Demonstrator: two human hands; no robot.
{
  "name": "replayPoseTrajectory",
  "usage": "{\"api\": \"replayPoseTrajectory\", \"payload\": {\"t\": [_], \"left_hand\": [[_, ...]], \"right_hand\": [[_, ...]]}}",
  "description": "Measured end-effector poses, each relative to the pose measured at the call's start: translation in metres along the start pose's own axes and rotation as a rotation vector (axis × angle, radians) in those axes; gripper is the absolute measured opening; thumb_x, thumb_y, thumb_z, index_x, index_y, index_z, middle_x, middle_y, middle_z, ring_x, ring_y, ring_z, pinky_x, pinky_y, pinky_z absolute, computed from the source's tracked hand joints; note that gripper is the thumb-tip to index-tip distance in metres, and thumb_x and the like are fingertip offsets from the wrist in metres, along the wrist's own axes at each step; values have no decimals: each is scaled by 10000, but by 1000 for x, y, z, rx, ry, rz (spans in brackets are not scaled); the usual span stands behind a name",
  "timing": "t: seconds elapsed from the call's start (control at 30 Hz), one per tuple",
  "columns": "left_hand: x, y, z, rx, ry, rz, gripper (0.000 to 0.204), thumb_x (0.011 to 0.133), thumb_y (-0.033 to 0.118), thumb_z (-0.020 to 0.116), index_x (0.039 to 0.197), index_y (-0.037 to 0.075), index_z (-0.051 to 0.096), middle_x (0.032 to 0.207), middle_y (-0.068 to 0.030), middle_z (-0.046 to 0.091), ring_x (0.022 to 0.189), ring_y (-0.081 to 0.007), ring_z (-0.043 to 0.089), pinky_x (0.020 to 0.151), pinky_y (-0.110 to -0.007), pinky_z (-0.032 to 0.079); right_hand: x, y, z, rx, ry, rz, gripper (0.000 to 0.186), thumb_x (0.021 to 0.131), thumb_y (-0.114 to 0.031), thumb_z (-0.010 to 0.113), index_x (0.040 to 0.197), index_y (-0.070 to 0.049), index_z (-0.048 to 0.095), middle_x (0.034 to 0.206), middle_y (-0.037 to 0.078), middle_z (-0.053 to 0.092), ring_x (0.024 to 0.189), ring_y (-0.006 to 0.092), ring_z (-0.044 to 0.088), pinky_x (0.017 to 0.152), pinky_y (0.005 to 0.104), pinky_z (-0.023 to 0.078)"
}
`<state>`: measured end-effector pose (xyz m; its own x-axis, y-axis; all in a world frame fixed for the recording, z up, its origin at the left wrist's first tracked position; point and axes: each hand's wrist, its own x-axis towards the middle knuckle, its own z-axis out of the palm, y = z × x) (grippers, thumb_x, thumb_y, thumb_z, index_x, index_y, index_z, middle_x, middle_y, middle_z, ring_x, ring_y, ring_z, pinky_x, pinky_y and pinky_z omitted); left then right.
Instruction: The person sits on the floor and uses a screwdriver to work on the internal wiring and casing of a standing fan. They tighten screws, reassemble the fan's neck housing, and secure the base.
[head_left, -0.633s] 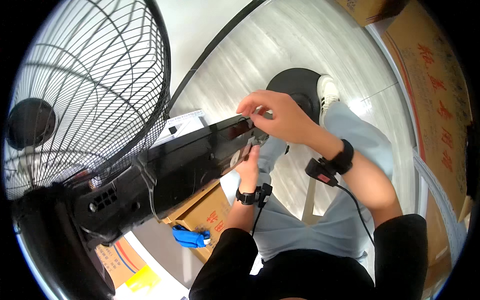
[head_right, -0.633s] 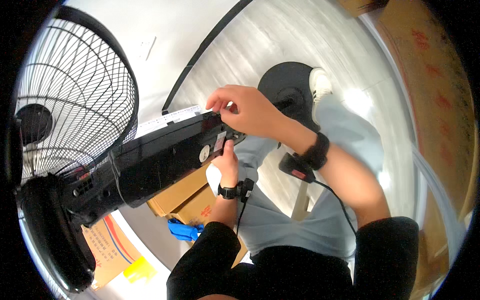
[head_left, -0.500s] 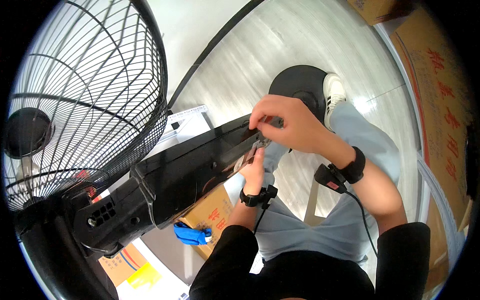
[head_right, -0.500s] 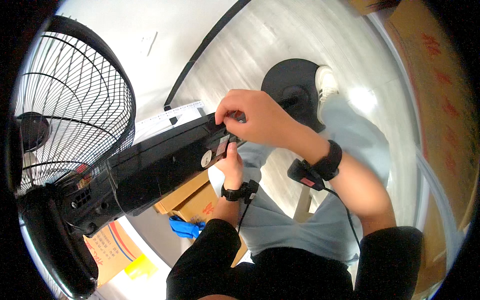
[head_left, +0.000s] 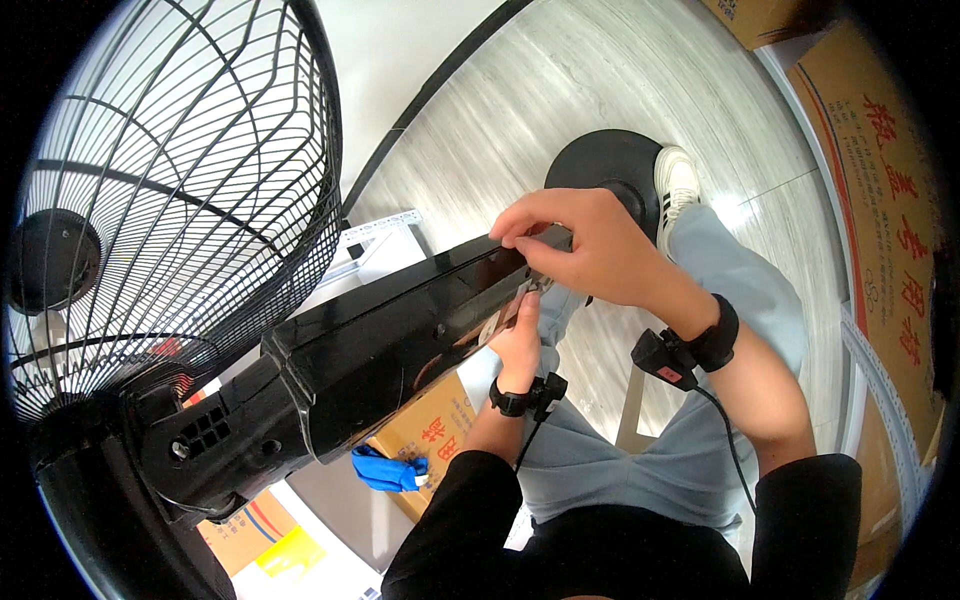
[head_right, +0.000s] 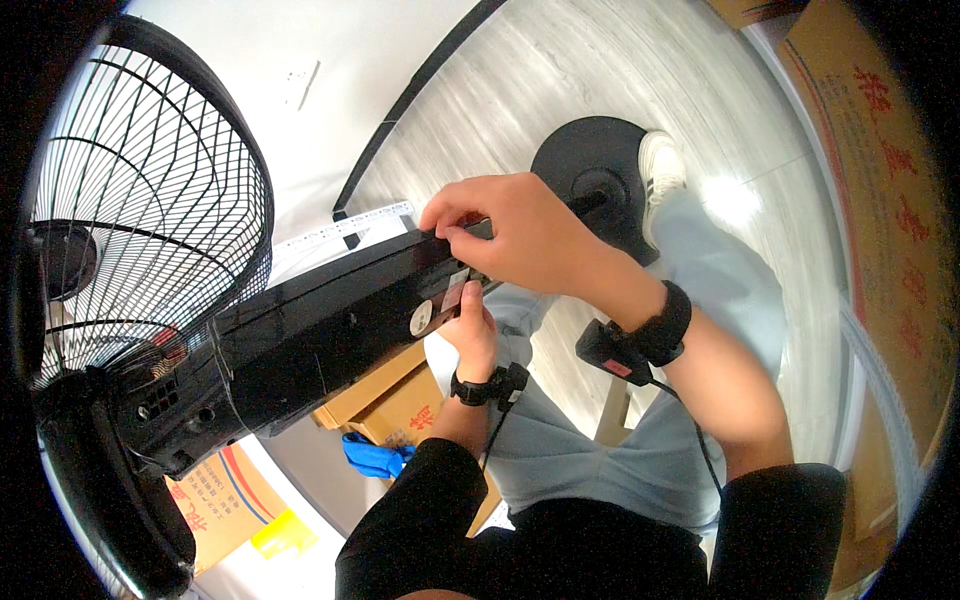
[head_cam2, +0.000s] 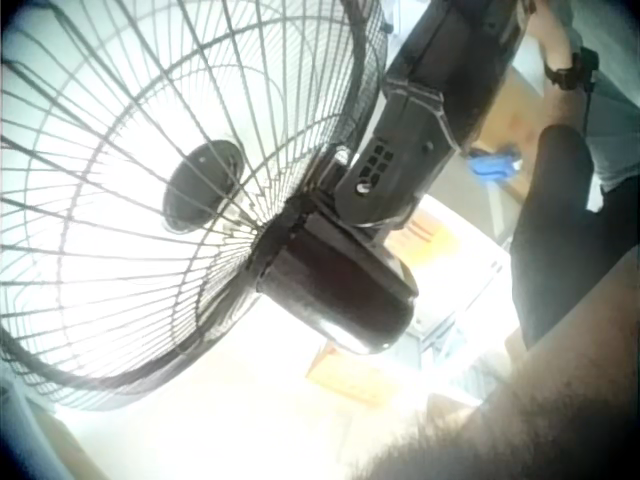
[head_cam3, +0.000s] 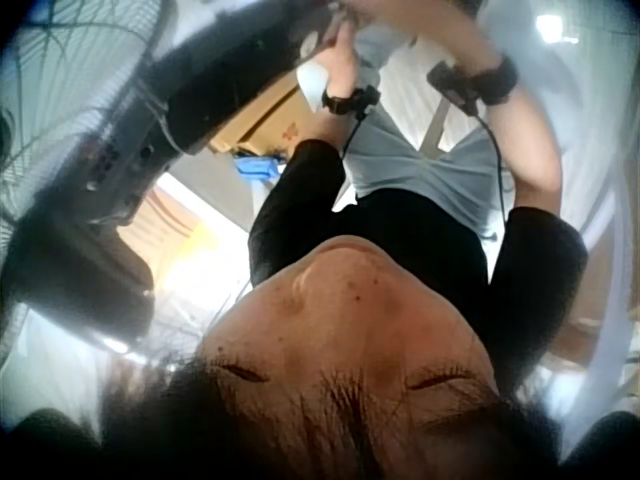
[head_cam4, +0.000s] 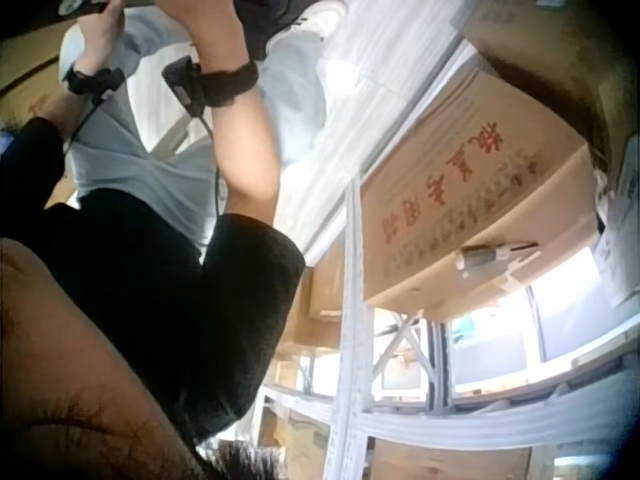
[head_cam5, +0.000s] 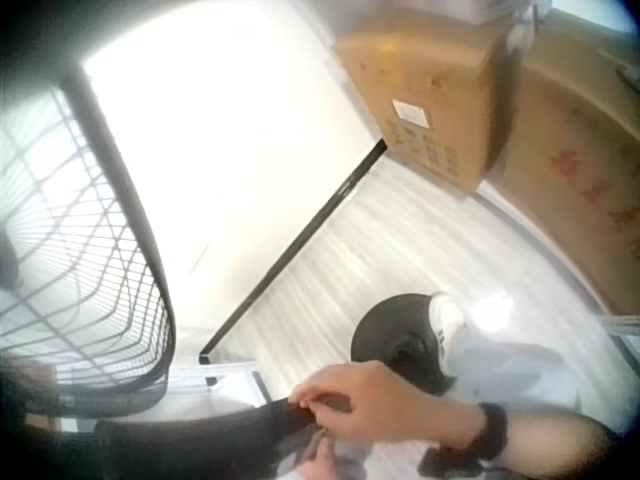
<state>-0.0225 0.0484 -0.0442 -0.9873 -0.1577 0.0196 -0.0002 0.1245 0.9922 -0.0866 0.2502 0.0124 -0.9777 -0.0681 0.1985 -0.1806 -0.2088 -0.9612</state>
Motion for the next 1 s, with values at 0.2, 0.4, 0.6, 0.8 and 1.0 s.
{"api": "replayPoseTrajectory", "payload": {"t": [0.2, 0.4, 0.6, 0.8, 1.0], "left_hand": [[0, 2, 0, 26, -6, -44, 339, 869, 68, 726, 1159, 1, 563, 1078, -64, 628, 886, -111, 592, 733, -219, 490], [-1, 8, 4, -88, -14, -83, 360, 851, 31, 731, 1168, 8, 563, 1102, -73, 629, 953, -140, 609, 831, -261, 503], [-2, 14, 2, -133, -87, -66, 366, 842, 4, 727, 1171, 17, 567, 1114, -74, 631, 966, -154, 617, 863, -281, 509], [0, 20, 7, -31, -33, -148, 312, 850, 19, 725, 1132, 14, 589, 1076, -74, 638, 926, -145, 614, 842, -278, 507], [2, 12, 10, -81, 8, -28, 277, 865, 41, 720, 1105, -14, 594, 1060, -72, 638, 915, -144, 612, 830, -278, 507]], "right_hand": [[-2, 2, 5, -63, 18, 32, 173, 801, -40, 589, 952, -46, 673, 865, 110, 666, 790, 236, 661, 717, 325, 528], [2, -1, -4, -79, -71, 105, 220, 787, -32, 579, 984, -48, 675, 951, 101, 662, 849, 231, 659, 753, 322, 523], [2, 16, -20, -125, -118, -180, 313, 774, -69, 647, 1084, -65, 689, 1080, 74, 661, 968, 209, 643, 822, 315, 517], [7, -2, -31, -56, -273, 56, 319, 761, -129, 731, 1067, -54, 685, 1053, 66, 660, 935, 195, 629, 814, 317, 513], [8, 5, -28, -43, -301, 18, 320, 756, -137, 745, 1052, -50, 662, 1006, 45, 650, 893, 192, 607, 778, 316, 498]]}}
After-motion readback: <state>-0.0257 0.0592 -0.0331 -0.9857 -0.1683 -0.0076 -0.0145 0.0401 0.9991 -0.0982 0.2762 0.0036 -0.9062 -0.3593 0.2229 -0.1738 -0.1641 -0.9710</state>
